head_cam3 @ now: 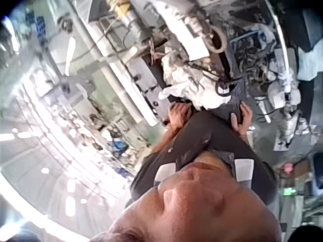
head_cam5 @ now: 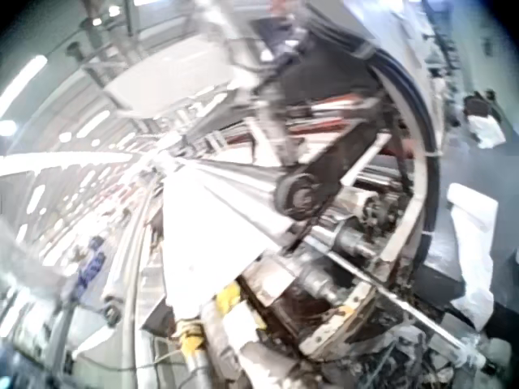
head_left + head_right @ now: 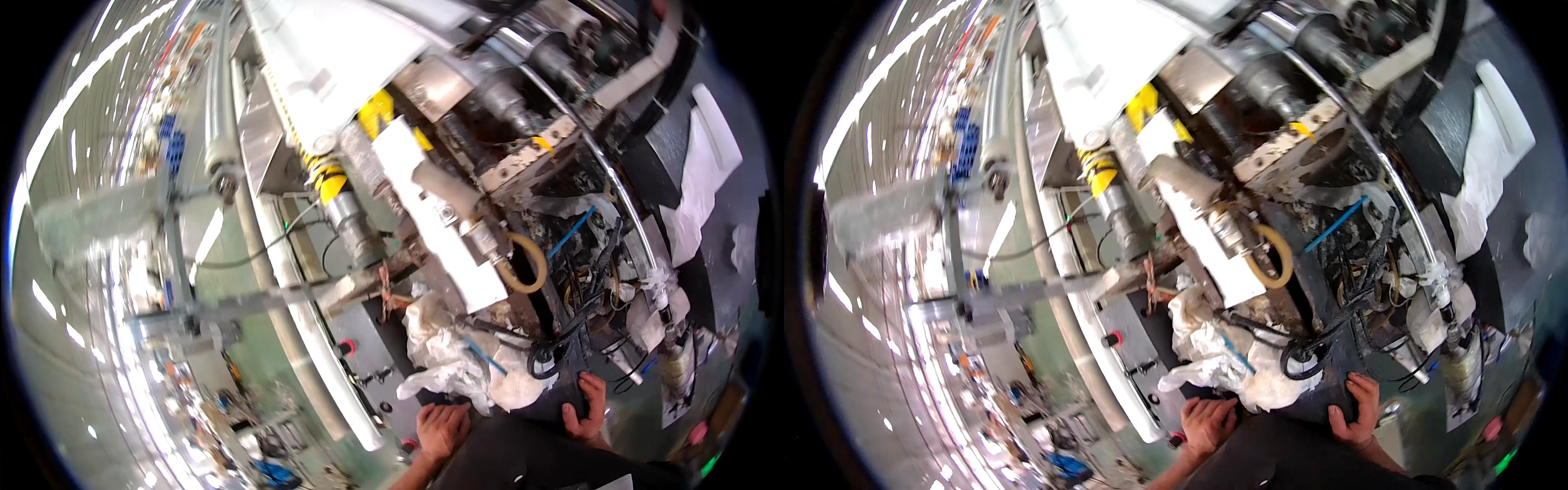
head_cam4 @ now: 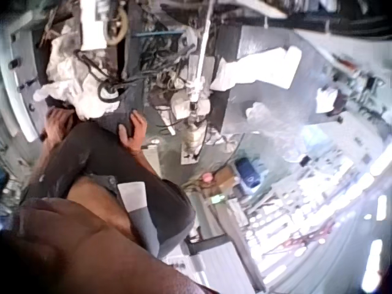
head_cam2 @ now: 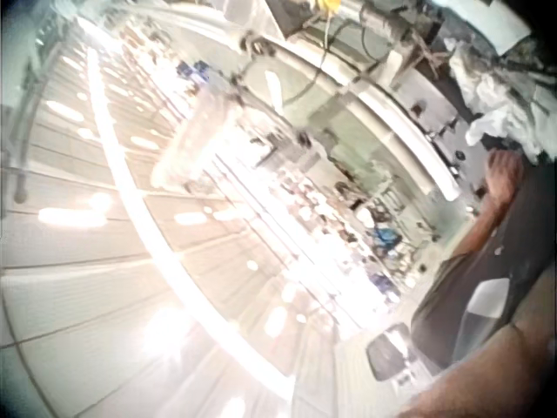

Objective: The person cleans industrial machinery with wipes and then holds up a circular metal glass-centered component for examination.

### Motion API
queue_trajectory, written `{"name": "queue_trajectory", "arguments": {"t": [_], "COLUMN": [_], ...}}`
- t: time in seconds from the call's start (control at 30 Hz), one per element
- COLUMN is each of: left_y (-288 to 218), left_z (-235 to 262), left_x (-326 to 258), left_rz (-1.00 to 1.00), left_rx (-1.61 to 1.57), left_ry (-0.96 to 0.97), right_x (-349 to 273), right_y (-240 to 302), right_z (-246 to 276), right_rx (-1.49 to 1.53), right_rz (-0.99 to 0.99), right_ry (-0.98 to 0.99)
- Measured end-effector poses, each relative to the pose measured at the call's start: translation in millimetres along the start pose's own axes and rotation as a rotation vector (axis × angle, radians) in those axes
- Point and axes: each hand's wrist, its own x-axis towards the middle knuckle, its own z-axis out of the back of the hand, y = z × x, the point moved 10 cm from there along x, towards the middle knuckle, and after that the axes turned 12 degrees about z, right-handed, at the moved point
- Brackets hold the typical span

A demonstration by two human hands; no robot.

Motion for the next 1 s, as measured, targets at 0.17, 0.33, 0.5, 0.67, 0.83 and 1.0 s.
{"name": "queue_trajectory", "arguments": {"t": [0.17, 0.33, 0.5, 0.67, 0.83, 1.0], "left_y": [11.3, 9.7, 9.3, 13.4, 14.7, 12.2], "left_z": [-4.7, -0.1, 5.2, 3.8, 2.4, 4.0], "left_x": [-8.2, -8.2, -10.3, -15.2, -18.2, -16.2], "left_rz": [0.017, 0.002, -0.005, -0.022, -0.047, -0.075], "left_rx": [-0.039, -0.1, -0.143, -0.179, -0.183, -0.167], "left_ry": [-0.081, -0.154, -0.182, -0.193, -0.209, -0.231], "right_x": [0.8, 3.4, -3.7, -5.9, -5.8, -7.9], "right_y": [3.8, 3.6, -7.9, -11.1, -8.2, -11.0], "right_z": [-3.0, -4.3, -0.4, -2.4, -2.7, -2.1], "right_rx": [-0.013, 0.048, 0.094, 0.091, 0.089, 0.081], "right_rz": [-0.036, -0.033, -0.06, -0.069, -0.123, -0.123], "right_ry": [0.013, -0.029, -0.068, -0.063, -0.1, -0.116]}}
